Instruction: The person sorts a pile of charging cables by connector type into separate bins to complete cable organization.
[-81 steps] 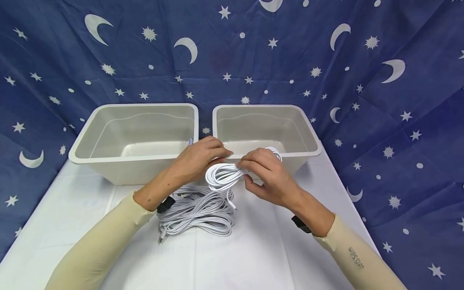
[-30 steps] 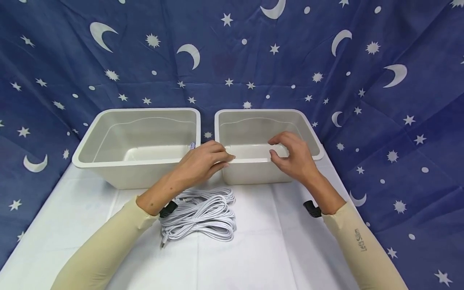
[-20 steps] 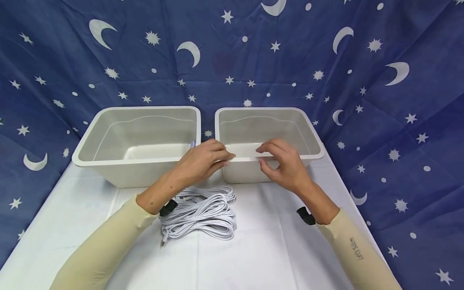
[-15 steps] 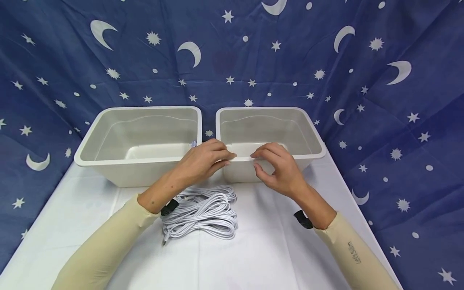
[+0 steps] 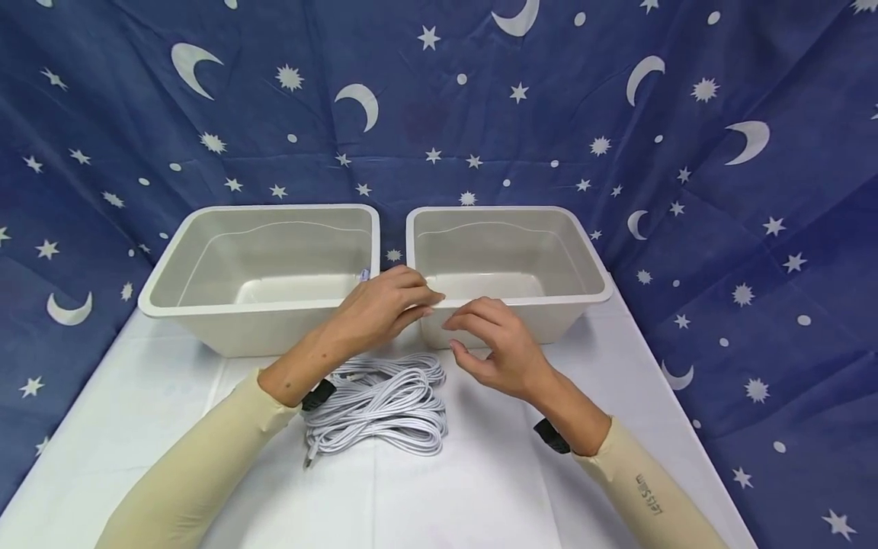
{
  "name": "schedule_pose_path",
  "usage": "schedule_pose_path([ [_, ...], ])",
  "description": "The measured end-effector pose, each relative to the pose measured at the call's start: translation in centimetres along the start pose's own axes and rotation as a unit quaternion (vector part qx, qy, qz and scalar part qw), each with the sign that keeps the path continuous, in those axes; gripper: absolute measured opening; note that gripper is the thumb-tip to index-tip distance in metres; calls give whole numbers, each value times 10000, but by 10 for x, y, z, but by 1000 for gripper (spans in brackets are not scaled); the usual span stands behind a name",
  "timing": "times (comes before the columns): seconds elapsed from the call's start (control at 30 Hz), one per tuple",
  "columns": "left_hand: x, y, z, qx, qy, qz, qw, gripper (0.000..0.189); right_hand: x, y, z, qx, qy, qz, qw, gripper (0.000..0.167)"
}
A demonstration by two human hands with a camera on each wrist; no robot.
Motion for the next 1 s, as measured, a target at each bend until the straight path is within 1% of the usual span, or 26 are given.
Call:
schedule_pose_path([
  [0.2, -1, 1, 0, -34, -16, 37, 10000, 21, -2, -19, -6, 115, 118, -156, 9997, 19],
  [0.37, 0, 1, -1, -62, 2, 76, 10000, 20, -3, -34, -10, 239, 195, -256, 9992, 23],
  [0.63, -2, 1, -2, -78, 23, 104, 9999, 21, -9, -60, -12, 246, 11, -713, 9972, 28],
  [0.8, -2, 0, -2, -26, 17, 80, 10000, 21, -11, -72, -13, 371, 138, -821, 9958, 32],
  [1.0, -2, 0, -1, 11, -17, 125, 9999, 21, -12, -87, -14, 405, 200, -1074, 9932, 28],
])
Point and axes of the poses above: each hand's wrist, its own x-axis towards the middle knuckle, its own y-axis out of the back of the hand, z = x × y, the point moved 5 cm from there along x, towards the middle knuckle, and after that the axes turned 13 degrees about x, right-handed, at the moved point
